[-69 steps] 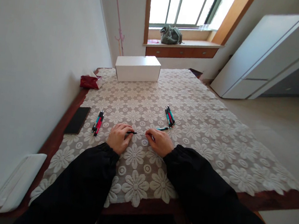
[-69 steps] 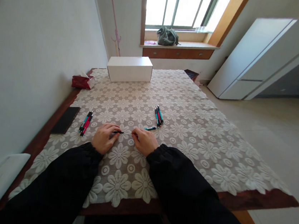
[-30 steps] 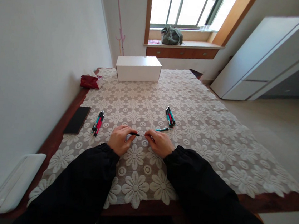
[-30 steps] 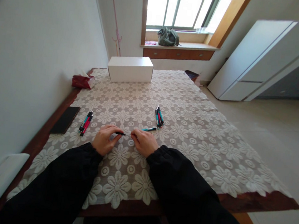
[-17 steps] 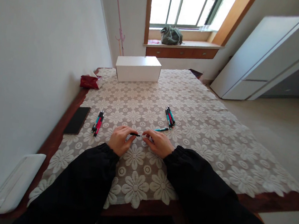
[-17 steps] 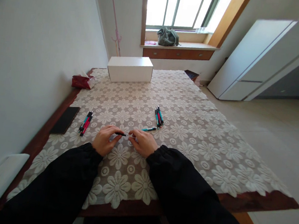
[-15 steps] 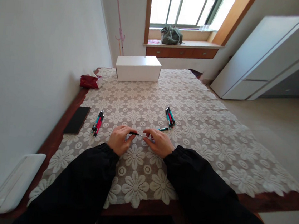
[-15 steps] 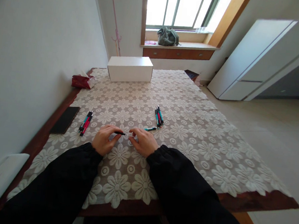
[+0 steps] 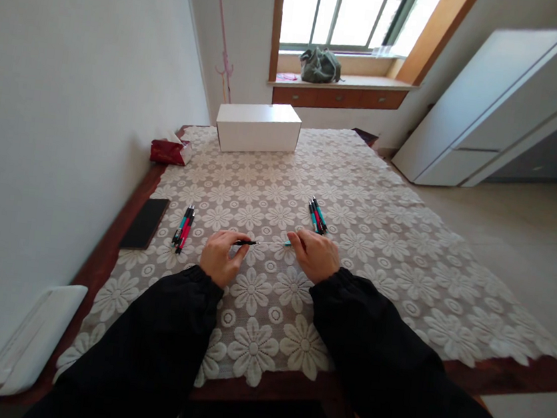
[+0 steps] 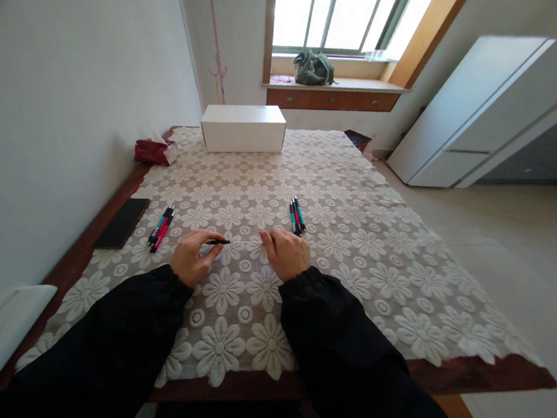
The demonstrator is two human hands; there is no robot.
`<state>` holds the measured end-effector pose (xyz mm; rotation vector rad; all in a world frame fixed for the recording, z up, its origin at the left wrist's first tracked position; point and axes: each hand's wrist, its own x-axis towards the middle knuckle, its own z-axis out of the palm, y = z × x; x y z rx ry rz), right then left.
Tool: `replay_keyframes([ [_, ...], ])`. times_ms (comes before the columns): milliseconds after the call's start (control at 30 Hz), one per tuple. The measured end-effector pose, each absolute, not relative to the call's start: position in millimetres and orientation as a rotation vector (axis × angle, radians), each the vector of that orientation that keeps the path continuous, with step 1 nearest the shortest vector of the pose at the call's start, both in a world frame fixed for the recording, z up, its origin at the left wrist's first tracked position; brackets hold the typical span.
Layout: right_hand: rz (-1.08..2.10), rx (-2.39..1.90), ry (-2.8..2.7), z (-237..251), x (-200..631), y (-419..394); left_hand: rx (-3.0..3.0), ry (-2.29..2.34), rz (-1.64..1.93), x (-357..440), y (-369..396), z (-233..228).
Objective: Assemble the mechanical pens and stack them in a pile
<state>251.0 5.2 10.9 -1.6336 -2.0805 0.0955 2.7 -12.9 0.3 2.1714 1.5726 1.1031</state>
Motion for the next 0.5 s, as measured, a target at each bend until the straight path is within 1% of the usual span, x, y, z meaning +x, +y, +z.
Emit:
replay_keyframes([
  [133,0.093,-1.698,-2.159,8.8,249.0,4.5,2.177,1.558,1.110,3.0,-12.8,0.5],
  [500,0.254,-1.420,-2.307,1.7,241.6,0.9,2.205,1.541,1.070,4.0,-12.6,-0.1],
])
